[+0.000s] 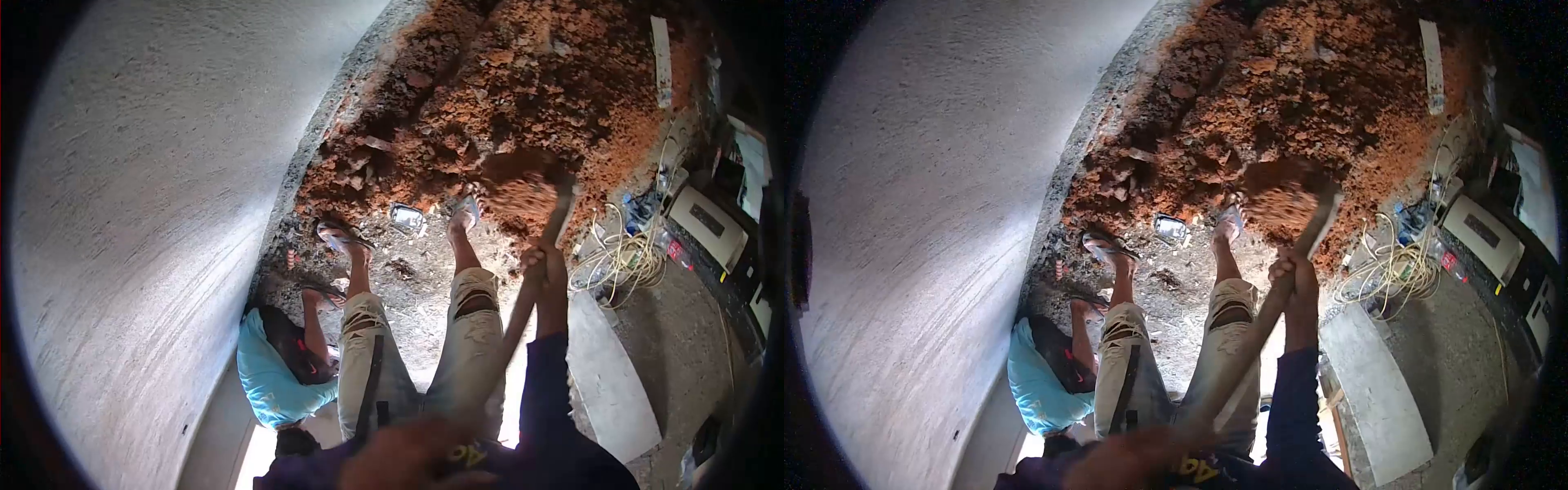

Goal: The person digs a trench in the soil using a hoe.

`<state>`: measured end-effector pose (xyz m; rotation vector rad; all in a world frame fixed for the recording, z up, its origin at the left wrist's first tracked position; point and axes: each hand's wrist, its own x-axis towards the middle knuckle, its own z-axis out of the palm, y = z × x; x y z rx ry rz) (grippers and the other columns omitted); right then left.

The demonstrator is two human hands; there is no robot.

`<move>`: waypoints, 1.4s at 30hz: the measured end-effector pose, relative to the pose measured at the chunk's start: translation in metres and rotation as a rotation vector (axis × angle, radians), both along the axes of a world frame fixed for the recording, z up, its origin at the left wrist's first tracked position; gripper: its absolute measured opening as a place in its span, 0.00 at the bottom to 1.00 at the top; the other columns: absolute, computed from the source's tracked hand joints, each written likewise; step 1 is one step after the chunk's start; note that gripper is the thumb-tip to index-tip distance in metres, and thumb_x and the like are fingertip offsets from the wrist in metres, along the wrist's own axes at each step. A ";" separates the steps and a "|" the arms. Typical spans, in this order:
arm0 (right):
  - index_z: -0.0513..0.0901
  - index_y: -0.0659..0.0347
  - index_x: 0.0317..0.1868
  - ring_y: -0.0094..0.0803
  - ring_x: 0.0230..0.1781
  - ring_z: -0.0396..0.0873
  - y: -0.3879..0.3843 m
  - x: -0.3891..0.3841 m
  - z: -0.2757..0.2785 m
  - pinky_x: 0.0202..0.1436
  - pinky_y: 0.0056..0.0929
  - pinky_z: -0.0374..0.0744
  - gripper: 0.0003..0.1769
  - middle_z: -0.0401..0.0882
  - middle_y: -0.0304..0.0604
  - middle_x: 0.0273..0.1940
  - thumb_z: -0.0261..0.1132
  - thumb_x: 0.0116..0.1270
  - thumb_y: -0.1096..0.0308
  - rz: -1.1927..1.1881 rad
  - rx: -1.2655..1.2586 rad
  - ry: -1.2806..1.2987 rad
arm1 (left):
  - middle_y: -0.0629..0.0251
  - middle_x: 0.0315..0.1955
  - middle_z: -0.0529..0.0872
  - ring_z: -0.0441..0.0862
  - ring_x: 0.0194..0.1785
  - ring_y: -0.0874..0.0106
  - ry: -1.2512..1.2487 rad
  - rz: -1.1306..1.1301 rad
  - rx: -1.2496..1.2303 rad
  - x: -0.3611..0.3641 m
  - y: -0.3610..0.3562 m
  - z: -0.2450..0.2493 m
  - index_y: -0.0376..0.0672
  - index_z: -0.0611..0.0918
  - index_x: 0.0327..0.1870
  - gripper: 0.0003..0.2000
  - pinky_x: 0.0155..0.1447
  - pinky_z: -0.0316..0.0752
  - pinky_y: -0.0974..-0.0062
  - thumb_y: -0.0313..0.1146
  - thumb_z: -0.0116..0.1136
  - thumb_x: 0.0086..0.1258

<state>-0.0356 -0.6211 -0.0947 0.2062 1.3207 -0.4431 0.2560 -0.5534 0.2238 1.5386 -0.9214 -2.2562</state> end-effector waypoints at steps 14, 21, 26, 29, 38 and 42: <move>0.72 0.54 0.24 0.26 0.24 0.74 0.031 -0.006 0.068 0.30 0.29 0.78 0.12 0.72 0.37 0.20 0.61 0.65 0.64 -0.255 -0.574 0.821 | 0.61 0.27 0.84 0.83 0.31 0.59 -0.646 0.062 -0.625 -0.054 0.131 -0.374 0.46 0.83 0.42 0.20 0.37 0.76 0.59 0.33 0.69 0.43; 0.75 0.63 0.30 0.26 0.20 0.73 -0.198 0.138 0.153 0.24 0.27 0.76 0.07 0.73 0.41 0.22 0.63 0.63 0.70 -0.114 -1.262 1.007 | 0.64 0.24 0.84 0.82 0.26 0.69 -0.382 0.106 -0.835 0.010 -0.040 -0.341 0.45 0.82 0.37 0.15 0.35 0.82 0.67 0.33 0.71 0.47; 0.76 0.68 0.30 0.33 0.21 0.76 -0.252 0.270 0.014 0.27 0.33 0.76 0.10 0.75 0.45 0.22 0.63 0.62 0.69 0.018 -1.506 0.998 | 0.61 0.22 0.85 0.83 0.25 0.74 -0.219 0.305 -0.590 0.107 -0.107 -0.417 0.42 0.84 0.32 0.13 0.30 0.81 0.72 0.38 0.73 0.53; 0.77 0.67 0.31 0.36 0.24 0.77 -0.186 0.346 -0.153 0.33 0.37 0.76 0.11 0.76 0.45 0.25 0.64 0.61 0.66 0.500 -1.346 1.073 | 0.65 0.11 0.78 0.75 0.13 0.76 -0.425 0.184 -0.239 0.167 -0.025 -0.490 0.36 0.81 0.25 0.21 0.17 0.71 0.71 0.48 0.66 0.62; 0.77 0.65 0.24 0.37 0.23 0.77 0.038 0.320 -0.379 0.30 0.39 0.77 0.11 0.75 0.44 0.23 0.65 0.60 0.67 0.323 -0.486 -0.124 | 0.48 0.16 0.80 0.82 0.25 0.52 -0.662 0.009 0.349 0.126 0.132 -0.387 0.36 0.80 0.22 0.27 0.29 0.73 0.61 0.57 0.63 0.60; 0.75 0.68 0.33 0.31 0.16 0.75 0.040 0.404 -0.319 0.15 0.33 0.71 0.11 0.72 0.42 0.20 0.65 0.57 0.69 0.216 -0.286 0.247 | 0.56 0.08 0.74 0.75 0.12 0.64 -0.606 0.068 0.414 0.184 0.193 -0.410 0.34 0.76 0.14 0.27 0.20 0.66 0.64 0.51 0.68 0.59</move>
